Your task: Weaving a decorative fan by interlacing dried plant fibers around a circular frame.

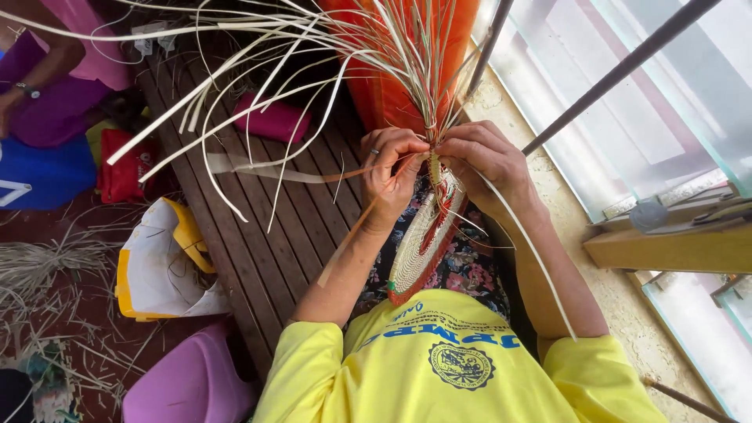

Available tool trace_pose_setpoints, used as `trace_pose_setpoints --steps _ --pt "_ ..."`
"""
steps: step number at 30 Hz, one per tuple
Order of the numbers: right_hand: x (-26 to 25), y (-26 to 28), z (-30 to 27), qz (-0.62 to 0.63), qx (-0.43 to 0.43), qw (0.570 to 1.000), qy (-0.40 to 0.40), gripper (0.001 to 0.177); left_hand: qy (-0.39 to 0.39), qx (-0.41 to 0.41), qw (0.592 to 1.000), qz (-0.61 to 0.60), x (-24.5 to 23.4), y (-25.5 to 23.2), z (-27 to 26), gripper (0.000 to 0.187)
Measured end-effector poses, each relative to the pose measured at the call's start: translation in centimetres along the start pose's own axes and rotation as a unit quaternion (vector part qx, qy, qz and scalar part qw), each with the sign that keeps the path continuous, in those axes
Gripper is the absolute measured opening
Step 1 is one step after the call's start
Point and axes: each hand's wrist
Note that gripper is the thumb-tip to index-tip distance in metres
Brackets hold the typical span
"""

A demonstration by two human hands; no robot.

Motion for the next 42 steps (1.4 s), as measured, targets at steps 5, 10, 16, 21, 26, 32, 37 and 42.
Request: trace_pose_setpoints --steps 5,10,16,21,26,32,37,42 --pt "-0.2 -0.1 0.1 0.028 0.015 0.999 0.01 0.002 0.038 -0.006 0.999 -0.029 -0.3 0.2 0.7 0.004" --pt "-0.1 -0.4 1.0 -0.002 0.004 1.0 0.007 0.003 0.044 0.031 0.998 0.031 -0.4 0.5 0.3 0.006" --pt "-0.9 1.5 3.8 -0.255 -0.123 0.958 0.055 0.013 0.019 0.197 0.953 0.231 -0.2 1.7 -1.3 0.009" --pt "0.1 2.4 6.2 -0.293 -0.191 0.931 0.105 0.026 0.016 0.29 0.914 0.282 -0.7 3.9 -2.5 0.011" --pt "0.5 2.5 9.1 -0.365 -0.081 0.863 0.341 0.012 0.134 0.29 0.898 0.302 -1.7 2.8 -0.9 0.021" --pt "-0.6 2.3 8.0 -0.339 -0.037 0.884 0.321 0.024 0.084 0.146 0.957 0.238 -0.5 0.6 -0.4 0.013" --pt "-0.8 0.8 6.3 -0.25 -0.037 0.92 0.299 0.021 0.058 -0.138 0.984 -0.102 0.3 3.0 -0.6 0.01" --pt "-0.8 0.6 5.9 -0.22 -0.055 0.929 0.294 0.027 0.041 -0.383 0.859 -0.336 -0.1 5.0 -0.7 0.01"
Point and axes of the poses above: each hand's wrist, its own z-axis towards the middle knuckle, its own x-axis out of the palm, y = z × x, and after that the axes turned 2 degrees about x, right-handed
